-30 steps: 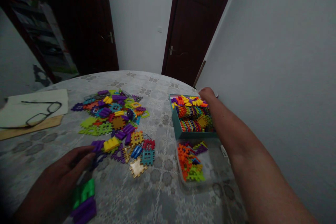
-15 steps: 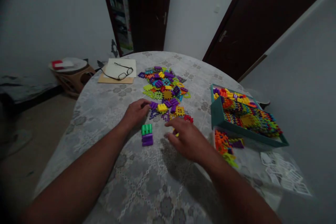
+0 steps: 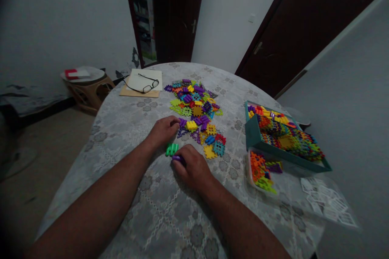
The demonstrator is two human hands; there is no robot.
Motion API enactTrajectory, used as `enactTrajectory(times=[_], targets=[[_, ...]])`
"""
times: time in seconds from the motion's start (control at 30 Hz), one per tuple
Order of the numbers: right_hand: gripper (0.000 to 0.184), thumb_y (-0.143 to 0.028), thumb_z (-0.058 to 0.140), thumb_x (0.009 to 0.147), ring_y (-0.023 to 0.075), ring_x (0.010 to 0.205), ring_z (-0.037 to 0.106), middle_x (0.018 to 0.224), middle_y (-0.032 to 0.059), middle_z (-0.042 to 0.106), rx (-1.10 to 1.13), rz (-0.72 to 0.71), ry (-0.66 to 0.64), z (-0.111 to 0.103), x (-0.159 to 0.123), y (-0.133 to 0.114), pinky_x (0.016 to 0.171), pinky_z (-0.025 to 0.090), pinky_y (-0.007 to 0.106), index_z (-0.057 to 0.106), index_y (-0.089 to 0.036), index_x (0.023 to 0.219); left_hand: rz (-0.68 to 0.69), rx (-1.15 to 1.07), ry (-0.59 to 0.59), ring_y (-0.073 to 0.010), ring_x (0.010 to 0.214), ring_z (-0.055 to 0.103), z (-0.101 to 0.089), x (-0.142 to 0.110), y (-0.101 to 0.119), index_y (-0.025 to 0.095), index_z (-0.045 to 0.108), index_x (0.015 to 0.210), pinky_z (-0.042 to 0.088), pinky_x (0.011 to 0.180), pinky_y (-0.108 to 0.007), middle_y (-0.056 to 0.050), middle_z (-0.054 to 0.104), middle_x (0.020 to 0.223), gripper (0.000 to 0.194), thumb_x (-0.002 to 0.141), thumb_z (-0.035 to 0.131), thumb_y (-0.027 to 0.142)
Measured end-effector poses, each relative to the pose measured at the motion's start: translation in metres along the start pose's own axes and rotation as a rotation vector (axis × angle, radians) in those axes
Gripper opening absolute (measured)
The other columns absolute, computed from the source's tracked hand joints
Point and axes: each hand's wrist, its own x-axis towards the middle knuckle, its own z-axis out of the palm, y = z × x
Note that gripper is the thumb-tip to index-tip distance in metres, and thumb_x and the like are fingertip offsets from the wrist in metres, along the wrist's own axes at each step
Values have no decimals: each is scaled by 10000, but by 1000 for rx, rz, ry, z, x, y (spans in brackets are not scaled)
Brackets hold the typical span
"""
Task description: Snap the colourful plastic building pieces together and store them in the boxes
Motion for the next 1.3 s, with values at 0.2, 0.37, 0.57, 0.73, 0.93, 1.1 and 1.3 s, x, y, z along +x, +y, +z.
enactTrajectory(times=[0.2, 0.37, 0.57, 0.73, 0.93, 1.1, 1.3], targets=[[125, -281, 693, 1031, 310, 1311, 598, 1456, 145, 617, -78, -52, 106, 18, 19, -4, 1132, 517, 492, 689, -249, 1152, 9, 15, 7, -298, 1116, 772, -1, 1, 1, 187, 848, 1156, 568, 1030, -396, -126, 857, 1190, 337, 953, 590, 260], [151, -308, 726, 1013, 311, 1192, 576, 1244, 116, 677, -243, 23, 5, 25, 24, -2, 1108, 502, 507, 650, -247, 1128, 4, 38, 13, -316, 1112, 772, -1, 5, -2, 218, 843, 1111, 567, 1016, -407, -117, 856, 1172, 348, 936, 569, 343], [438, -307, 762, 947, 268, 1121, 609, 1290, 94, 603, -145, 70, 27, 24, 16, -3, 942, 563, 393, 629, -257, 1361, 8, 19, -3, -330, 1072, 768, -6, 5, 5, 211, 837, 1079, 568, 1003, -432, -126, 855, 1143, 380, 901, 583, 431], [482, -246, 742, 928, 268, 1149, 643, 1271, 97, 620, -9, 117, 222, 13, 19, 2, 1018, 567, 422, 637, -257, 1398, 7, -165, -60, -293, 965, 762, -12, -1, 21, 224, 824, 1065, 598, 881, -389, -96, 850, 1081, 412, 902, 660, 565], [308, -322, 701, 963, 243, 1159, 692, 1231, 65, 726, 319, 285, 569, -4, 28, 13, 1059, 547, 385, 681, -240, 1259, 17, -508, -489, -183, 623, 675, -9, -10, 28, 254, 725, 1414, 590, 607, -359, -88, 812, 1134, 665, 867, 822, 620], [263, -372, 665, 979, 230, 1089, 707, 1153, 34, 753, 511, 383, 641, -1, 31, 22, 1003, 547, 367, 693, -251, 1211, 36, -546, -650, -201, 768, 711, -2, -12, 31, 246, 700, 1493, 610, 719, -368, -103, 791, 1129, 707, 855, 887, 485], [218, -452, 665, 1016, 232, 1066, 699, 1116, 27, 742, 482, 370, 641, 1, 31, 27, 977, 547, 366, 688, -272, 1137, -36, -652, -628, -293, 1046, 745, 2, -16, 33, 299, 739, 1434, 630, 816, -403, -127, 743, 1355, 628, 847, 904, 451]])
